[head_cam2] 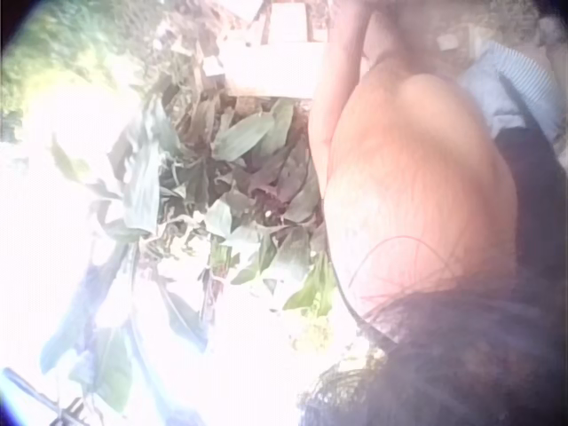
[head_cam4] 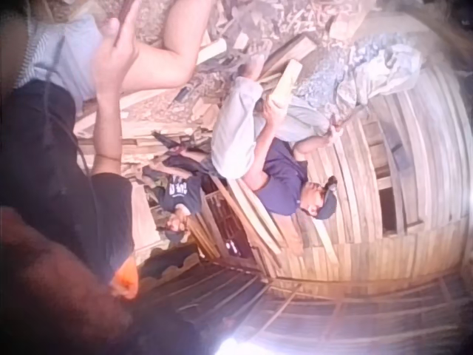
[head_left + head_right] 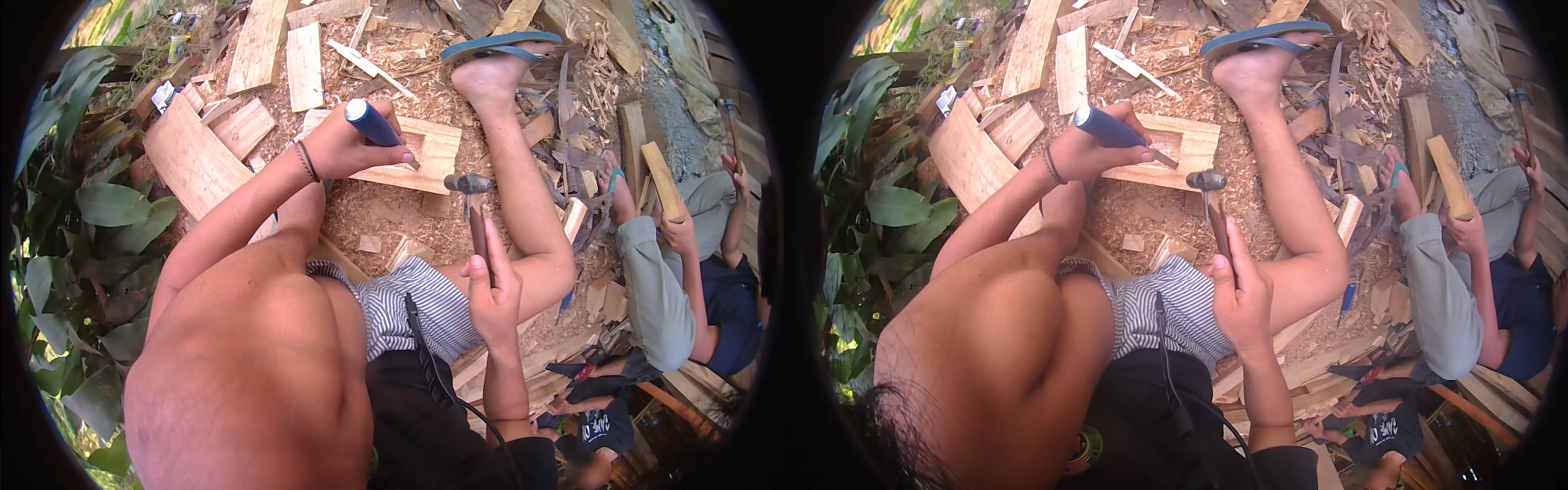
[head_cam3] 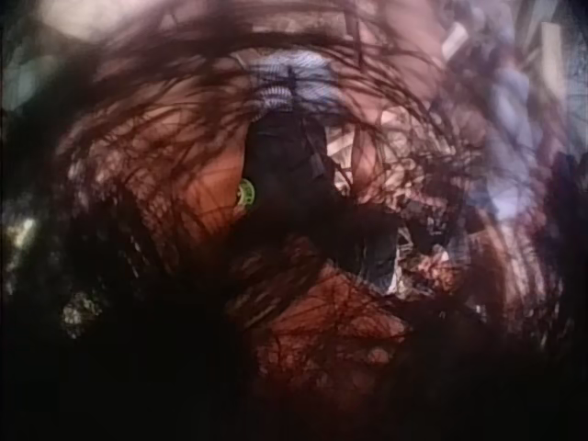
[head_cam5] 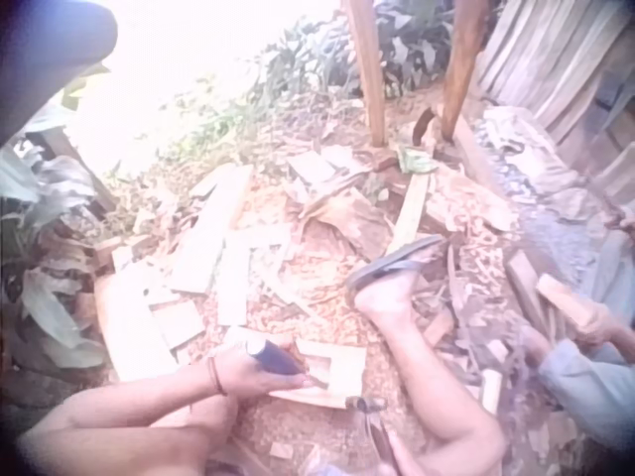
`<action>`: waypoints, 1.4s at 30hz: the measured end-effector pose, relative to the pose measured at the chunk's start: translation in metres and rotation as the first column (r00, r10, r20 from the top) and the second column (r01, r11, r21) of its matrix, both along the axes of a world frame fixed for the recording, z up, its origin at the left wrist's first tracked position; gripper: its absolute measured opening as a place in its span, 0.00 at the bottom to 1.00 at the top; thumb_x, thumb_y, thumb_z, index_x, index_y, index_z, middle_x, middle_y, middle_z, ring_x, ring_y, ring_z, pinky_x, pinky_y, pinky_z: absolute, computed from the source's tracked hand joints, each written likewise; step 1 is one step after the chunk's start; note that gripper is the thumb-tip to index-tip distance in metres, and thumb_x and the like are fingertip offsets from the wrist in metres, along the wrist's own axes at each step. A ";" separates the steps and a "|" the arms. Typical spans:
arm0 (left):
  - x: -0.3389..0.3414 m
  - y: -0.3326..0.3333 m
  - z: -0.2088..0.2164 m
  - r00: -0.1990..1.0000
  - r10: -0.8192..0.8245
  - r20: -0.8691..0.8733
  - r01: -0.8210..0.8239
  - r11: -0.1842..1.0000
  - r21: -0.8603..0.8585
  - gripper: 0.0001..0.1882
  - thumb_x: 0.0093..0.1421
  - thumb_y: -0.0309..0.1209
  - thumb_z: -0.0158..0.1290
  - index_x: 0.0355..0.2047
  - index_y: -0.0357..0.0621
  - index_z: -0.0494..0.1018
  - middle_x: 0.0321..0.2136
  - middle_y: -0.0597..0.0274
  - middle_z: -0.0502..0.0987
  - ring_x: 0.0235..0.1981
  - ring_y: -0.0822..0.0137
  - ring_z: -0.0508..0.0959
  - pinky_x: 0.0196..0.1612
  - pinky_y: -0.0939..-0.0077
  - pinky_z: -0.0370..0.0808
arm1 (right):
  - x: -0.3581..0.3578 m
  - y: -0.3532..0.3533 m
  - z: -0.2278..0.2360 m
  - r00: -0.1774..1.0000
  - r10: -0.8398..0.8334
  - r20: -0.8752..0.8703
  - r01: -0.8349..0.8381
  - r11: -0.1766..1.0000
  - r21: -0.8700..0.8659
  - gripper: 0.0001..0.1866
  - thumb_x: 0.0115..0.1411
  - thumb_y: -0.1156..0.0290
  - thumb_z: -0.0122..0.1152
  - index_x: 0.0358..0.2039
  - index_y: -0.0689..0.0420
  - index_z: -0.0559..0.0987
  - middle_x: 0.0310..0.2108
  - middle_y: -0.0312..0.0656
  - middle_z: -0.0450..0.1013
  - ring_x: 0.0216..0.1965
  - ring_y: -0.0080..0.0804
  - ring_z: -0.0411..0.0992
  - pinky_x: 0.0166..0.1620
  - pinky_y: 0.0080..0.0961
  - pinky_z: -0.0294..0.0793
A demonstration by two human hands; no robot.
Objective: The person uses a hammer and a chisel to carve a rectangular recess into a block of wood while sitting on the ground.
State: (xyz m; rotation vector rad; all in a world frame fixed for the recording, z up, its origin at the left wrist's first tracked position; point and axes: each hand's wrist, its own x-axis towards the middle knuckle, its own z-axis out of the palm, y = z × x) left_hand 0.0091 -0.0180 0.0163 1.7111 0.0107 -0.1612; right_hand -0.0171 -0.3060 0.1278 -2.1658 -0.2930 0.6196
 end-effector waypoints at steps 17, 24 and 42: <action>0.004 0.012 0.022 0.982 -0.186 -0.020 0.184 0.981 -0.057 0.12 0.53 0.24 0.64 0.36 0.39 0.74 0.36 0.59 0.81 0.41 0.66 0.81 0.45 0.71 0.76 | 0.026 0.007 0.008 0.974 -0.224 0.027 0.208 0.938 0.279 0.25 0.66 0.78 0.51 0.64 0.65 0.64 0.32 0.38 0.75 0.30 0.19 0.70 0.36 0.17 0.70; 0.007 0.010 0.025 0.969 -0.247 0.015 0.247 0.969 0.000 0.13 0.52 0.25 0.65 0.37 0.41 0.74 0.35 0.61 0.82 0.39 0.67 0.81 0.42 0.72 0.77 | 0.029 0.002 0.015 0.991 -0.090 0.101 0.087 0.995 0.041 0.25 0.66 0.78 0.51 0.64 0.64 0.65 0.28 0.39 0.74 0.29 0.19 0.70 0.36 0.18 0.71; 0.014 0.009 0.032 0.967 -0.255 0.017 0.256 0.966 -0.036 0.13 0.52 0.25 0.65 0.37 0.39 0.75 0.35 0.60 0.81 0.37 0.67 0.82 0.40 0.73 0.77 | 0.030 0.002 0.010 0.991 -0.104 0.081 0.101 0.994 0.042 0.24 0.66 0.78 0.50 0.63 0.65 0.65 0.33 0.42 0.76 0.29 0.21 0.71 0.36 0.19 0.72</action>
